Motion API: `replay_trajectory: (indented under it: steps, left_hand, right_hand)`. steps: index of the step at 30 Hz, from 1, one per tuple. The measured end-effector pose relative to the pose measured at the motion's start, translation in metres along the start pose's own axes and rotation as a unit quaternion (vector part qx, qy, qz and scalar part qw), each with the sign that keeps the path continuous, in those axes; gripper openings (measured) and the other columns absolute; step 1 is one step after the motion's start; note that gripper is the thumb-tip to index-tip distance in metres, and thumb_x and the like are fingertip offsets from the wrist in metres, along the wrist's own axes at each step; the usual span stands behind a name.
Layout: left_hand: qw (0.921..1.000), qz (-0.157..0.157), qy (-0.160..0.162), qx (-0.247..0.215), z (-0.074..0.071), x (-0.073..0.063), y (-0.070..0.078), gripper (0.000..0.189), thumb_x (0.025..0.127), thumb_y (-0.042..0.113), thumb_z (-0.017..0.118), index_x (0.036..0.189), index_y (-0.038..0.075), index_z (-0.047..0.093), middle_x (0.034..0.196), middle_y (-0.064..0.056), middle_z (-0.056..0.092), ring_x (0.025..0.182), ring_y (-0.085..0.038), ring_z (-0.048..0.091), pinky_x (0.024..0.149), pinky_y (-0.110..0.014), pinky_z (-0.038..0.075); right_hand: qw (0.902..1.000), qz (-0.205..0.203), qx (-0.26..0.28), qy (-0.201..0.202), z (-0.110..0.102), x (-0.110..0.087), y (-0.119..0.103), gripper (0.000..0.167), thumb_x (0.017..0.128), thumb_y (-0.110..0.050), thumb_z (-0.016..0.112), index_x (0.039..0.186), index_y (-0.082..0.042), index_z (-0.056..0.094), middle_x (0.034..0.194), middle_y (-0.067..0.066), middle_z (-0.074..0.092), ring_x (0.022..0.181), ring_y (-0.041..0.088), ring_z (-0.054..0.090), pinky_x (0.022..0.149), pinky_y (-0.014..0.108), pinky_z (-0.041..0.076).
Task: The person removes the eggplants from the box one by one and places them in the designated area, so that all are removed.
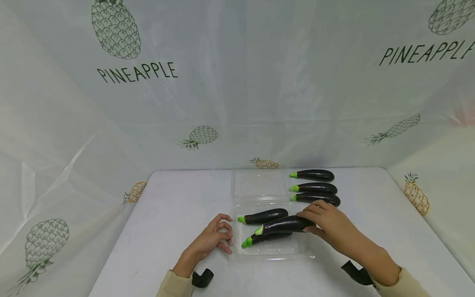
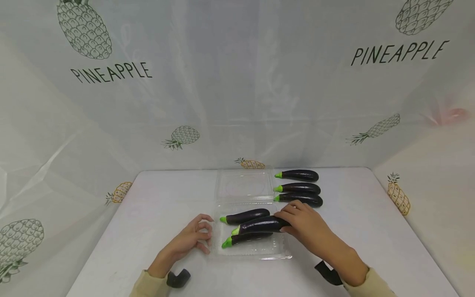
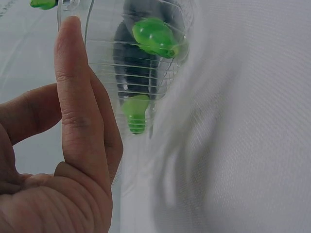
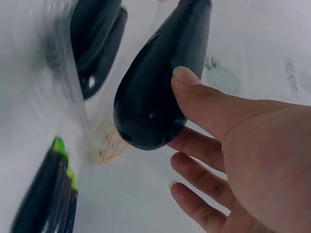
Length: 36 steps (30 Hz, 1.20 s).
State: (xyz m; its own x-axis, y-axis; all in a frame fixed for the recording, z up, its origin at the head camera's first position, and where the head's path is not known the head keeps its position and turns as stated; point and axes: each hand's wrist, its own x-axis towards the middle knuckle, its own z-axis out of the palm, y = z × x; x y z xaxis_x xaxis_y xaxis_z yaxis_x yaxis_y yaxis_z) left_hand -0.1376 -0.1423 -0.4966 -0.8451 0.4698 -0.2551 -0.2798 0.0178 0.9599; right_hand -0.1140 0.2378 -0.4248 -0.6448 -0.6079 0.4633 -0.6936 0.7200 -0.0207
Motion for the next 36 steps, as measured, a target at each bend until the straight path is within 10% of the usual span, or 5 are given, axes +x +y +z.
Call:
replay_trajectory:
  steps: [36]
  left_hand:
    - [1.0, 0.001, -0.002, 0.005, -0.001, 0.0, -0.001, 0.047, 0.099, -0.006, 0.058, 0.14, -0.005, 0.035, 0.096, -0.006, 0.054, 0.076, -0.018, 0.062, 0.06, -0.031, 0.064]
  right_hand:
    - [0.9883, 0.15, -0.025, 0.013, -0.01, -0.071, 0.098, 0.046, 0.07, -0.005, 0.093, 0.113, -0.004, 0.076, 0.104, 0.013, 0.075, 0.1, 0.039, 0.065, 0.077, 0.058, 0.059]
